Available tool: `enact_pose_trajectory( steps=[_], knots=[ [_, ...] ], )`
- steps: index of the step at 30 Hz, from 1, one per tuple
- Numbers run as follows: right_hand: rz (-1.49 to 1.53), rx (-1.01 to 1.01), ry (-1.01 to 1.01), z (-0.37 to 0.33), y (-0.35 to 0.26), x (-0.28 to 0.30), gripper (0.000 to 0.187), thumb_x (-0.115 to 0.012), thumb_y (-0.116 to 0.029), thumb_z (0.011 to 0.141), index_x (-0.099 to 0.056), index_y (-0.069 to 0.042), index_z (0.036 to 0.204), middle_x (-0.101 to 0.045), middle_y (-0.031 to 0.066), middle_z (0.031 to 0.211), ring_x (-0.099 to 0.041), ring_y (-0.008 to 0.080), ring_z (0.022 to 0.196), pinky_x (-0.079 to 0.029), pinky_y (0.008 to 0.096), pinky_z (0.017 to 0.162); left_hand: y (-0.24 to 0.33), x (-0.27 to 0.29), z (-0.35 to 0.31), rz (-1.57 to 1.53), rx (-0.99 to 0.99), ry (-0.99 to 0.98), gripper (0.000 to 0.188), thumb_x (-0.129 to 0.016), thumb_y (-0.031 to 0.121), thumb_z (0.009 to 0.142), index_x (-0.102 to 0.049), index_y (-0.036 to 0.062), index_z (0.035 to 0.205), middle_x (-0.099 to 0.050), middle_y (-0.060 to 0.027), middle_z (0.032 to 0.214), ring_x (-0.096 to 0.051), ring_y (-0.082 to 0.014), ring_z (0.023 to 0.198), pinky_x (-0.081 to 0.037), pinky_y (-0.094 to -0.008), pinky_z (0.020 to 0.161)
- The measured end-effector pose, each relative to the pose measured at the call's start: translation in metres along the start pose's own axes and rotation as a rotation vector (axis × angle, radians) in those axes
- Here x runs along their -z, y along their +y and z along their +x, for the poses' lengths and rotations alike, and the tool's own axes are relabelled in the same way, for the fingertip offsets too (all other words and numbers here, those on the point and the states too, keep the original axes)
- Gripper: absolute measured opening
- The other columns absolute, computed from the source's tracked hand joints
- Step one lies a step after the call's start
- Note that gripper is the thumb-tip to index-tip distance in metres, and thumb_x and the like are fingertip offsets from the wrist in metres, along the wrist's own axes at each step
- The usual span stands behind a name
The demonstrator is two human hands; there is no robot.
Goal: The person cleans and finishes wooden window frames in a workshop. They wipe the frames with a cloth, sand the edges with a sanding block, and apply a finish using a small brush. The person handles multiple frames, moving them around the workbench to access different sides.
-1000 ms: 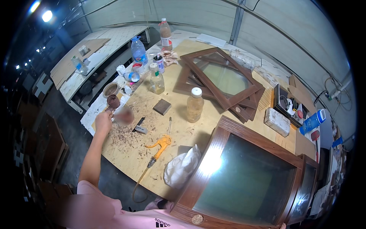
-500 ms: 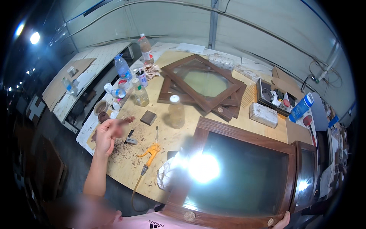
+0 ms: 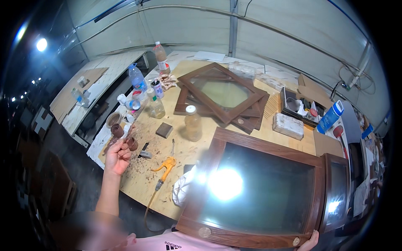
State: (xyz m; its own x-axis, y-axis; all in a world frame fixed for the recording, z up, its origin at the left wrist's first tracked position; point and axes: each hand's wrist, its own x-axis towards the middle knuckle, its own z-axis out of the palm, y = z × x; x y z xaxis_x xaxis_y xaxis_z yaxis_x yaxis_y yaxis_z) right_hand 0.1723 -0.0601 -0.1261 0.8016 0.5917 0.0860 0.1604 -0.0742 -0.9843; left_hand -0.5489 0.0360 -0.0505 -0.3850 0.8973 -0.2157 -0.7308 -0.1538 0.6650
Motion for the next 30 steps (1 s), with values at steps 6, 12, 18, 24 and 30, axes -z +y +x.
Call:
enact_pose_trajectory(
  steps=[6,12,18,24,30],
  knots=[
    [-0.107,0.02,0.034,-0.01,-0.018,-0.003,0.024,-0.055,-0.014,0.088,-0.065,0.008,0.087,-0.064,0.0108,0.085,-0.059,0.0234,0.076,-0.05,0.0365,0.07,-0.007,0.018,-0.003,-0.059,-0.044,0.026,0.013,-0.052,0.01,0.098,-0.057,-0.0011,0.099,-0.053,0.0,0.071,-0.043,-0.0062,0.052,-0.037,-0.0207,0.05],
    [-0.073,-0.031,0.105,-0.005,-0.011,-0.003,0.023,-0.057,-0.014,0.088,-0.065,0.007,0.084,-0.063,0.0109,0.083,-0.059,0.0238,0.073,-0.05,0.0367,0.067,-0.001,0.115,0.053,0.693,-0.43,0.512,0.014,-0.052,0.014,0.099,-0.06,0.0035,0.092,-0.06,-0.0024,0.071,-0.05,-0.008,0.052,-0.04,-0.0227,0.049],
    [-0.014,-0.079,0.113,-0.003,-0.013,-0.001,0.023,-0.058,-0.015,0.089,-0.063,0.004,0.078,-0.061,0.0091,0.079,-0.058,0.0228,0.07,-0.049,0.0365,0.064,-0.023,0.156,0.075,1.032,-0.456,0.645,0.011,-0.054,0.005,0.096,-0.061,-0.0032,0.096,-0.06,-0.0054,0.067,-0.054,-0.0091,0.049,-0.044,-0.0251,0.045],
    [-0.013,-0.068,0.103,-0.01,-0.023,-0.005,0.022,-0.057,-0.014,0.089,-0.063,0.003,0.078,-0.061,0.0095,0.079,-0.058,0.0219,0.07,-0.05,0.035,0.062,-0.03,0.16,0.072,1.14,-0.412,0.647,0.012,-0.054,0.004,0.096,-0.063,-0.0034,0.094,-0.059,-0.0048,0.064,-0.054,-0.0093,0.049,-0.044,-0.0258,0.044],
    [-0.05,-0.039,0.08,-0.007,-0.018,-0.002,0.022,-0.056,-0.015,0.088,-0.063,0.003,0.078,-0.061,0.0092,0.079,-0.057,0.0217,0.069,-0.049,0.0351,0.063,-0.029,0.151,0.072,1.098,-0.481,0.652,0.014,-0.054,0.005,0.095,-0.063,-0.0022,0.088,-0.058,-0.0047,0.062,-0.053,-0.0101,0.048,-0.043,-0.0261,0.043]
  ],
)
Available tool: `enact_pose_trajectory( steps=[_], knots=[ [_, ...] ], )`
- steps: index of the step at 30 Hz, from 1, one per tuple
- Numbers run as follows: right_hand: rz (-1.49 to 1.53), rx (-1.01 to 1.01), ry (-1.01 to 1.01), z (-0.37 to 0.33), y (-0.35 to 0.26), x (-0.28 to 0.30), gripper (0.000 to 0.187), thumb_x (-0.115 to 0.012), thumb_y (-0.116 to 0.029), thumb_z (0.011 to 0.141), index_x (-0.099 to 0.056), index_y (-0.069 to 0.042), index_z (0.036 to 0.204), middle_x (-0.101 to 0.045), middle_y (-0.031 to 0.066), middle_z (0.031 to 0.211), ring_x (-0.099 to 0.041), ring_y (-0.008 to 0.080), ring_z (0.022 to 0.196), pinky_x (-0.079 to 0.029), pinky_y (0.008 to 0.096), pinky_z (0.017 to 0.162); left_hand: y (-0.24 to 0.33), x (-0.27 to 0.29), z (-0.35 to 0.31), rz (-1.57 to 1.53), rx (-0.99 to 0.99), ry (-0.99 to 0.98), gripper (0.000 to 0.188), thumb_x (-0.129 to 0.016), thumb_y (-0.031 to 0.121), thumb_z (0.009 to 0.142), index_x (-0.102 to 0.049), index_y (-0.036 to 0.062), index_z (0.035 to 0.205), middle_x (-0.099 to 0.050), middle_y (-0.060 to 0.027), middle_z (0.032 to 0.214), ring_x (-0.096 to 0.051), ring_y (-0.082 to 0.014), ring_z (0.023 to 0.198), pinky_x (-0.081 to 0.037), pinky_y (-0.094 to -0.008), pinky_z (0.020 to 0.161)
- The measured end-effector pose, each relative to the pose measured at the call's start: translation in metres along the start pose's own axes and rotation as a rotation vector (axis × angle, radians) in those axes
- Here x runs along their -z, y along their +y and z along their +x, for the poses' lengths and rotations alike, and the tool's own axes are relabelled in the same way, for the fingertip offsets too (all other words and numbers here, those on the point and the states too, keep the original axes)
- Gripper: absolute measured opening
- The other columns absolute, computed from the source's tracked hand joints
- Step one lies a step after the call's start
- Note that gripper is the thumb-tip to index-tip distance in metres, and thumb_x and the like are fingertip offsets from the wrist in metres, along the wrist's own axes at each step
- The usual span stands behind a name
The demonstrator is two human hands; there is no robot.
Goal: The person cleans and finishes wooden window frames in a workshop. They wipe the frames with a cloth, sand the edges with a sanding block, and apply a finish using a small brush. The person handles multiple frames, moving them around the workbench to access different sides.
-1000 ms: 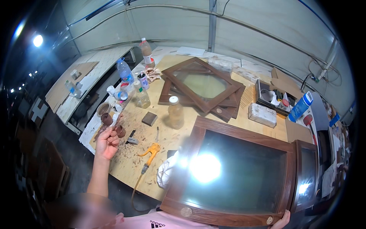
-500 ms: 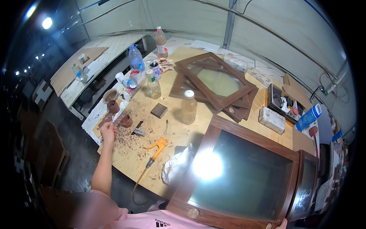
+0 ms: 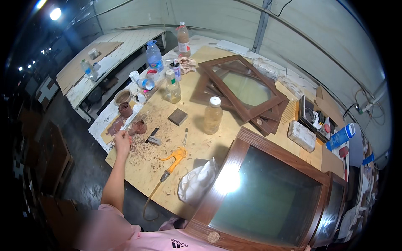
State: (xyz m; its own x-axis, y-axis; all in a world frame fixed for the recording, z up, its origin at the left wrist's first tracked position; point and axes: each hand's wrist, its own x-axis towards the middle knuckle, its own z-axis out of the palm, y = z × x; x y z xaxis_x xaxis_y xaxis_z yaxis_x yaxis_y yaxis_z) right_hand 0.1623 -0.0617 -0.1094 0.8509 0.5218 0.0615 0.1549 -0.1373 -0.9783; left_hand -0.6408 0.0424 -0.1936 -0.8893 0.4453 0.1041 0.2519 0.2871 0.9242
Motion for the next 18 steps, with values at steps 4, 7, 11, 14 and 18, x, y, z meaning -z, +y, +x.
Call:
enact_pose_trajectory(
  steps=[4,7,11,14,18],
  knots=[
    [-0.002,-0.048,0.01,-0.013,-0.016,-0.008,0.022,-0.056,-0.016,0.088,-0.062,0.002,0.077,-0.061,0.0088,0.078,-0.056,0.0212,0.069,-0.049,0.0353,0.063,-0.01,0.003,-0.003,0.061,0.033,-0.062,0.013,-0.054,0.005,0.096,-0.064,-0.0017,0.09,-0.06,-0.0058,0.064,-0.054,-0.0097,0.048,-0.043,-0.026,0.043],
    [-0.014,-0.059,-0.002,-0.017,-0.021,-0.011,0.022,-0.056,-0.016,0.088,-0.062,0.002,0.077,-0.06,0.0086,0.077,-0.056,0.021,0.069,-0.048,0.0354,0.064,-0.022,0.006,0.002,-0.069,0.08,-0.048,0.013,-0.054,0.005,0.095,-0.064,-0.0019,0.09,-0.061,-0.0062,0.064,-0.054,-0.0098,0.047,-0.043,-0.0259,0.043],
    [0.044,-0.113,0.014,-0.023,-0.031,-0.018,0.023,-0.056,-0.017,0.089,-0.062,0.002,0.077,-0.06,0.0084,0.077,-0.056,0.0211,0.069,-0.048,0.0351,0.064,-0.023,0.005,0.008,-0.116,0.071,0.011,0.013,-0.055,0.005,0.094,-0.065,-0.0026,0.09,-0.061,-0.0067,0.063,-0.054,-0.01,0.046,-0.043,-0.0257,0.043],
    [0.055,-0.119,0.04,-0.024,-0.031,-0.018,0.024,-0.056,-0.017,0.09,-0.062,0.002,0.077,-0.06,0.0086,0.077,-0.057,0.0214,0.068,-0.048,0.0351,0.063,-0.018,0.008,0.004,0.039,0.081,-0.075,0.012,-0.056,0.006,0.095,-0.064,-0.0027,0.093,-0.062,-0.0069,0.065,-0.054,-0.0098,0.046,-0.042,-0.0254,0.042],
    [0.011,-0.089,0.041,-0.016,-0.021,-0.012,0.024,-0.056,-0.017,0.09,-0.062,0.002,0.078,-0.061,0.009,0.077,-0.057,0.0221,0.067,-0.048,0.0351,0.062,-0.02,0.014,-0.002,-0.056,0.1,-0.049,0.014,-0.055,0.007,0.095,-0.064,-0.0025,0.089,-0.062,-0.0066,0.065,-0.054,-0.0103,0.045,-0.041,-0.0247,0.039]
  ],
)
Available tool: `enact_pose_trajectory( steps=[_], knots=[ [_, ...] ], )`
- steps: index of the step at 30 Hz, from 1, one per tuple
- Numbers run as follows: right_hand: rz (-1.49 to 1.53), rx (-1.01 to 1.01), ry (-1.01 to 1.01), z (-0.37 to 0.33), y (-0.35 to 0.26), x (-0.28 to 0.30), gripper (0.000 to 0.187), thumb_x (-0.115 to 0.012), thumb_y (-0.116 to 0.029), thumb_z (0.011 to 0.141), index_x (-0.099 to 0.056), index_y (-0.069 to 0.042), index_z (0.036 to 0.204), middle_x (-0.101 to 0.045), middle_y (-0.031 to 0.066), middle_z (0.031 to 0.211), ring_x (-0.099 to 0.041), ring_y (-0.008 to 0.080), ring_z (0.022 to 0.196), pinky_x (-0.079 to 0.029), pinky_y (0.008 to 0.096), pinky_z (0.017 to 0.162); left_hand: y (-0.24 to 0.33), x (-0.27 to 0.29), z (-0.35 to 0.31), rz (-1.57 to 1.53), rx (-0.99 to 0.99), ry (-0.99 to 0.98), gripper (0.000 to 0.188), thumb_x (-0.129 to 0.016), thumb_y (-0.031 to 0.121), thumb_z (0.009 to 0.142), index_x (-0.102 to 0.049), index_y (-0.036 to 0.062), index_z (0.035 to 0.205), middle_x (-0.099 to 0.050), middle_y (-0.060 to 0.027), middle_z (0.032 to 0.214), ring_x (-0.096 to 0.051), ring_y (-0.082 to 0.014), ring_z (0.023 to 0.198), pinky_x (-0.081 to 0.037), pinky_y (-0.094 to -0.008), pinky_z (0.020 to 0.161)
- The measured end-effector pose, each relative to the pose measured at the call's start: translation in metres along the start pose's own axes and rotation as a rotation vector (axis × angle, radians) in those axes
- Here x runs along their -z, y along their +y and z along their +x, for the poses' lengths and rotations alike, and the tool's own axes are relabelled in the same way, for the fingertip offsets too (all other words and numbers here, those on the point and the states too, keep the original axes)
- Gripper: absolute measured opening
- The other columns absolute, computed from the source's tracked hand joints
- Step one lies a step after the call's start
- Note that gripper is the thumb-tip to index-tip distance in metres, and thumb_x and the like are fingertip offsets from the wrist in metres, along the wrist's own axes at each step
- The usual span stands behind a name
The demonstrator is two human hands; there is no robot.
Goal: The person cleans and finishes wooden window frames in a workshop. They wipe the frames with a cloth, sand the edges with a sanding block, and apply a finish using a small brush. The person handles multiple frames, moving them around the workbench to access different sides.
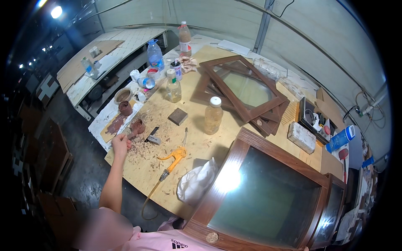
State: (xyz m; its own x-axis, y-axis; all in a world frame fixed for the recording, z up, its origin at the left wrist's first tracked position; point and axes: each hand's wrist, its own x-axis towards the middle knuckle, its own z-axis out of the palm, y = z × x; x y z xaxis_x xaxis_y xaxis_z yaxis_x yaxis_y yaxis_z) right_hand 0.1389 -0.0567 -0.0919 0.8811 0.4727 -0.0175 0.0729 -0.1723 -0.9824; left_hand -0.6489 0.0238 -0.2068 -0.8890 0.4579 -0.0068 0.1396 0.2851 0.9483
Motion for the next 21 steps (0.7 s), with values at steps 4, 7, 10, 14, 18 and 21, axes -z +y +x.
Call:
enact_pose_trajectory(
  steps=[4,7,10,14,18,21],
  knots=[
    [0.025,-0.023,-0.042,0.007,0.004,0.004,0.024,-0.055,-0.017,0.091,-0.062,0.003,0.08,-0.06,0.0092,0.077,-0.057,0.0227,0.066,-0.048,0.0348,0.061,0.005,-0.003,0.004,-0.037,0.008,0.019,0.013,-0.055,0.005,0.094,-0.063,-0.0041,0.09,-0.06,-0.0059,0.064,-0.053,-0.0101,0.045,-0.041,-0.0246,0.04],
    [0.033,-0.058,-0.002,0.0,-0.002,-0.003,0.023,-0.055,-0.017,0.091,-0.061,0.003,0.081,-0.059,0.0086,0.077,-0.056,0.0225,0.067,-0.048,0.0345,0.061,0.006,0.0,0.002,-0.024,0.049,0.002,0.012,-0.056,0.005,0.094,-0.062,-0.0029,0.088,-0.06,-0.0066,0.064,-0.053,-0.0103,0.046,-0.04,-0.024,0.04],
    [0.028,-0.034,0.021,0.001,0.001,0.0,0.022,-0.055,-0.017,0.091,-0.061,0.003,0.08,-0.059,0.0081,0.076,-0.056,0.0222,0.068,-0.048,0.0343,0.061,0.019,0.007,-0.012,-0.205,0.151,-0.087,0.011,-0.057,0.007,0.094,-0.061,0.0,0.086,-0.06,-0.0062,0.066,-0.052,-0.0103,0.047,-0.04,-0.0234,0.042],
    [0.05,-0.048,-0.001,-0.003,-0.003,-0.003,0.022,-0.055,-0.017,0.09,-0.061,0.002,0.08,-0.057,0.0069,0.077,-0.055,0.0213,0.068,-0.047,0.0344,0.062,0.033,0.013,-0.031,-0.679,0.261,-0.241,0.008,-0.057,0.009,0.093,-0.058,0.0039,0.088,-0.058,-0.0036,0.069,-0.048,-0.0094,0.05,-0.04,-0.0238,0.048],
    [0.055,-0.077,0.015,-0.004,-0.005,-0.004,0.022,-0.055,-0.017,0.09,-0.06,0.001,0.079,-0.057,0.0062,0.077,-0.055,0.0203,0.069,-0.047,0.0349,0.063,0.073,0.006,-0.058,-1.045,0.454,-0.518,0.009,-0.051,0.011,0.094,-0.056,0.0046,0.09,-0.05,-0.0001,0.066,-0.04,-0.0079,0.048,-0.034,-0.0248,0.048],
    [0.034,-0.026,0.001,0.01,0.01,0.004,0.024,-0.057,-0.019,0.09,-0.06,0.002,0.08,-0.058,0.007,0.079,-0.055,0.0204,0.07,-0.047,0.0353,0.063,0.099,0.0,-0.081,-1.19,0.461,-0.791,0.015,-0.047,0.015,0.093,-0.055,0.0041,0.088,-0.042,0.0009,0.061,-0.034,-0.0072,0.045,-0.028,-0.0245,0.046]
  ],
)
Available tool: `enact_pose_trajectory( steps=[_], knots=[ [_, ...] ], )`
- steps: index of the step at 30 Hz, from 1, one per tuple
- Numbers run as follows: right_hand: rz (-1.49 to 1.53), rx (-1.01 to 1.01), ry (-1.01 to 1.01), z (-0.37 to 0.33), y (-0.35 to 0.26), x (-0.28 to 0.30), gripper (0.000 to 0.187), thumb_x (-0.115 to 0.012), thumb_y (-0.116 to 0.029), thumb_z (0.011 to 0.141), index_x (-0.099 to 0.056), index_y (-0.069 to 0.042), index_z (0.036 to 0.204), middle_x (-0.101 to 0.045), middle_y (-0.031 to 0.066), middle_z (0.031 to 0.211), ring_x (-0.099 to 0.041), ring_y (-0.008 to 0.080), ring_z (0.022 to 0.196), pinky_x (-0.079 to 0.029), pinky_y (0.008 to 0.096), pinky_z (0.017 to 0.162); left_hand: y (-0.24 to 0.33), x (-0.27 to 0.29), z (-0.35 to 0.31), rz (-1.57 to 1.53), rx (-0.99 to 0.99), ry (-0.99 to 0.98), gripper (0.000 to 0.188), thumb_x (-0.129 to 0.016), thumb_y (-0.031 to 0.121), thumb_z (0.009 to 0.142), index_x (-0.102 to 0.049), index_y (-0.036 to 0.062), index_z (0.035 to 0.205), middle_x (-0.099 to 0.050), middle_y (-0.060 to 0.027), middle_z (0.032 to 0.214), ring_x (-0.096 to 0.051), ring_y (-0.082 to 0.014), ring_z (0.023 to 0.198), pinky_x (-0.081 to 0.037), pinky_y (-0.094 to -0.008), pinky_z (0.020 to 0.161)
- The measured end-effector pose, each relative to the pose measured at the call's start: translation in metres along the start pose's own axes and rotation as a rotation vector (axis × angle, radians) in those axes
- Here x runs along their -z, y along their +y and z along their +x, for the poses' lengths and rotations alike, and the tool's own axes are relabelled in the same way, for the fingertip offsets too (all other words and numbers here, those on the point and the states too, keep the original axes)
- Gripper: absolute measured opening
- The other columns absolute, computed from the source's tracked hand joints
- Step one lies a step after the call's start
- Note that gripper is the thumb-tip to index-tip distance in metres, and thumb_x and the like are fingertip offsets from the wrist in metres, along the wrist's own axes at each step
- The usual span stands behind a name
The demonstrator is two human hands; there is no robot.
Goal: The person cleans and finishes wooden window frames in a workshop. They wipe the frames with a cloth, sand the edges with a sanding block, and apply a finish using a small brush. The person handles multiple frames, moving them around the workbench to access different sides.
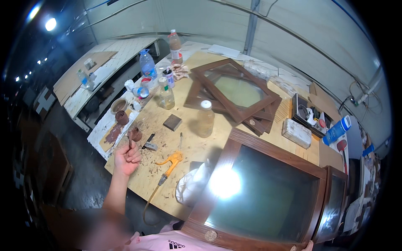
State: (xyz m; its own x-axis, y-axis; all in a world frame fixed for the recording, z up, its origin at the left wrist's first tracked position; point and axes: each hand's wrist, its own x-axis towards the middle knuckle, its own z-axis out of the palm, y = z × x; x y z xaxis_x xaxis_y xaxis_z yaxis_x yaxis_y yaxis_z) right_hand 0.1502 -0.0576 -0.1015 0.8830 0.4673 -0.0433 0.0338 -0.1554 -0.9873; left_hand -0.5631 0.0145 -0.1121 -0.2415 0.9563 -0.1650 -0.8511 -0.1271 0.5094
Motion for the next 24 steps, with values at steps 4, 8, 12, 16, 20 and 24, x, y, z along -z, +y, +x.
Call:
enact_pose_trajectory(
  steps=[4,8,12,16,20,24],
  knots=[
    [0.091,0.027,-0.116,0.006,0.019,0.01,0.02,-0.054,-0.018,0.092,-0.061,0.0,0.09,-0.06,0.0044,0.085,-0.058,0.017,0.077,-0.049,0.0321,0.071,-0.023,-0.053,0.008,0.089,0.113,-0.185,0.016,-0.047,0.018,0.095,-0.05,0.0049,0.087,-0.039,0.002,0.059,-0.031,-0.0069,0.041,-0.027,-0.0246,0.043],
    [0.029,0.14,-0.065,-0.004,0.013,0.006,0.021,-0.051,-0.014,0.092,-0.062,-0.003,0.077,-0.057,-0.0015,0.075,-0.052,0.0099,0.071,-0.042,0.0271,0.063,-0.069,-0.134,0.021,0.365,0.164,-0.382,0.013,-0.053,0.012,0.093,-0.051,0.0022,0.085,-0.046,-0.0035,0.063,-0.035,-0.0079,0.046,-0.029,-0.0218,0.044],
    [0.093,0.136,-0.01,-0.019,0.002,-0.019,0.019,-0.057,-0.009,0.089,-0.057,-0.004,0.07,-0.05,-0.0039,0.068,-0.043,0.0072,0.066,-0.036,0.0267,0.057,-0.119,-0.203,0.011,0.618,0.278,-0.575,0.019,-0.058,0.016,0.095,-0.05,0.0035,0.084,-0.051,-0.0031,0.065,-0.042,-0.0057,0.048,-0.033,-0.0186,0.043],
    [0.162,0.171,0.016,-0.013,0.015,-0.02,0.015,-0.058,-0.008,0.088,-0.064,0.001,0.077,-0.055,-0.0031,0.068,-0.048,0.0059,0.066,-0.038,0.024,0.059,-0.207,-0.265,0.0,0.833,0.454,-0.685,0.013,-0.061,0.013,0.095,-0.056,0.0026,0.089,-0.056,-0.0039,0.07,-0.051,-0.0059,0.055,-0.039,-0.0177,0.046],
    [0.146,0.142,-0.017,-0.014,0.021,-0.009,0.018,-0.054,-0.007,0.093,-0.064,0.002,0.081,-0.061,-0.0012,0.076,-0.053,0.006,0.072,-0.041,0.0225,0.067,-0.291,-0.32,-0.027,1.08,0.664,-0.969,0.012,-0.061,0.012,0.093,-0.061,0.0025,0.086,-0.057,-0.0007,0.072,-0.054,-0.0073,0.064,-0.043,-0.0217,0.056],
    [0.178,0.177,-0.005,-0.015,0.015,-0.012,0.016,-0.054,-0.005,0.087,-0.061,0.006,0.077,-0.056,0.0028,0.072,-0.049,0.0084,0.069,-0.038,0.024,0.063,-0.368,-0.349,-0.047,1.274,0.671,-1.249,0.02,-0.061,0.017,0.094,-0.057,0.0041,0.079,-0.054,0.0012,0.071,-0.049,-0.0068,0.065,-0.041,-0.0224,0.058]
  ],
)
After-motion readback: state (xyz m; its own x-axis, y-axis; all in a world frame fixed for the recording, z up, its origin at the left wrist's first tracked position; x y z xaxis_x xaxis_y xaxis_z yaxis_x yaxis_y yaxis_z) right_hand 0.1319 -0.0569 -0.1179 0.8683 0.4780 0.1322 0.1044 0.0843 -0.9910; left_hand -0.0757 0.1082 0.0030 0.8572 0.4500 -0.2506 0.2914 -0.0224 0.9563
